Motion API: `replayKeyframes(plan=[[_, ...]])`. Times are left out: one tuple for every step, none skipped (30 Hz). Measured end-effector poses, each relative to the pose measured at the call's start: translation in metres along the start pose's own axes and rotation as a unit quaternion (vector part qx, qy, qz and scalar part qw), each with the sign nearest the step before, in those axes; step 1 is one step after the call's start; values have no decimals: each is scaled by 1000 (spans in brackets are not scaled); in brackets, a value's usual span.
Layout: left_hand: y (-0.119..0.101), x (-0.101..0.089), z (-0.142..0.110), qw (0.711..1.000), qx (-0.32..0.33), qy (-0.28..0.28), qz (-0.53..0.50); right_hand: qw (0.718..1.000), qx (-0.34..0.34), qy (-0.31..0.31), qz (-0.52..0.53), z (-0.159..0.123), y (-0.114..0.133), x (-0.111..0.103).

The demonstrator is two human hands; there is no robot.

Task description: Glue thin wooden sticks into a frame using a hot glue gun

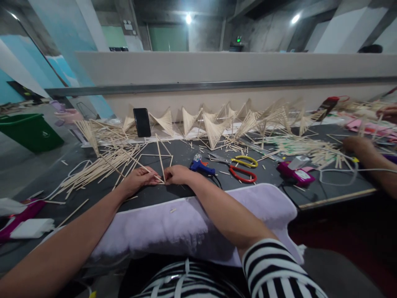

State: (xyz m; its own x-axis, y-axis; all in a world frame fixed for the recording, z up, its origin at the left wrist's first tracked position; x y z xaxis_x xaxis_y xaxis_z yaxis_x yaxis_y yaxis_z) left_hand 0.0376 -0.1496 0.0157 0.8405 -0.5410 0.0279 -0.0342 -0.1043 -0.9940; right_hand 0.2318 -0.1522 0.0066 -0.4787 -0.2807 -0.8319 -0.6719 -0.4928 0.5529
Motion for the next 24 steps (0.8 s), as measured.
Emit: replayKeyframes(plan=[[1, -1, 0, 1000, 1, 2, -1, 1000, 0, 0, 0, 0, 0, 0], [1, -1, 1, 1000, 1, 4, -2, 1000, 1, 0, 1, 0, 0, 0], [2, -1, 1, 1000, 1, 3, -2, 1000, 2, 0, 1, 0, 1, 0], [2, -2, 1, 1000, 1, 2, -3, 1000, 4, 0, 1, 0, 1, 0], [2, -2, 1, 1000, 1, 0, -3, 1000, 6, 1, 2, 1, 1, 0], [2, -2, 1, 1000, 0, -2, -3, 1000, 7, 1, 3, 1, 1, 0], [2, -1, 1, 1000, -2, -3, -3, 1000, 7, 2, 4, 1, 2, 0], [2, -1, 1, 1000, -3, -3, -5, 1000, 7, 1, 5, 0, 2, 0], [1, -1, 0, 1000, -4, -2, -6, 1000, 6, 0, 6, 0, 2, -1], [0, 0, 0, 1000, -4, 0, -6, 1000, 7, 1, 7, 0, 3, -1], [0, 0, 0, 1000, -4, 1, -7, 1000, 7, 2, 8, -1, 4, -1], [-1, 0, 0, 1000, -3, 4, -7, 1000, 8, 4, 8, -1, 4, -2], [-1, 0, -1, 1000, -3, 5, -7, 1000, 9, 4, 7, -1, 5, -2], [-1, 0, -1, 1000, -2, 6, -7, 1000, 10, 5, 6, -2, 5, -3], [-1, 0, 0, 1000, -1, 7, -6, 1000, 10, 4, 5, -2, 6, -3], [-1, 0, 0, 1000, -1, 8, -6, 1000, 9, 3, 4, -2, 6, -3], [0, 0, 0, 1000, -1, 7, -6, 1000, 8, 3, 3, -2, 6, -3], [0, -1, 0, 1000, -2, 7, -6, 1000, 8, 4, 3, -2, 5, -3], [0, -1, 1, 1000, -4, 6, -6, 1000, 8, 4, 2, -1, 5, -2], [1, -1, 1, 1000, -6, 4, -6, 1000, 8, 4, 2, -1, 4, -2], [0, -1, 1, 1000, -7, 2, -6, 1000, 8, 4, 2, -1, 4, -1], [0, 0, 1, 1000, -9, 0, -6, 1000, 8, 3, 2, 0, 3, -1], [0, 0, 1, 1000, -10, 0, -5, 1000, 8, 2, 3, 0, 3, -1], [-1, 0, 1, 1000, -11, 1, -4, 1000, 9, 1, 3, 0, 3, -1]])
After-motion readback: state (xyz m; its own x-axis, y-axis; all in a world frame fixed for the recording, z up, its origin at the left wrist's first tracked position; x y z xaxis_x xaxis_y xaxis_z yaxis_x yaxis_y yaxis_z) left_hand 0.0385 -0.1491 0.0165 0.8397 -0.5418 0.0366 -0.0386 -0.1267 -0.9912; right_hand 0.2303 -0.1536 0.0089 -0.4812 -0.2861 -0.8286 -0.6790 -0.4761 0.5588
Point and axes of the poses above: each hand's wrist, its own z-axis towards the middle knuckle, its own x-axis out of the palm, y = z × x, the point moved 1 cm from there along z, towards the middle knuckle, and after that the axes turned 1 degree about -y, right-handed, at the moved point
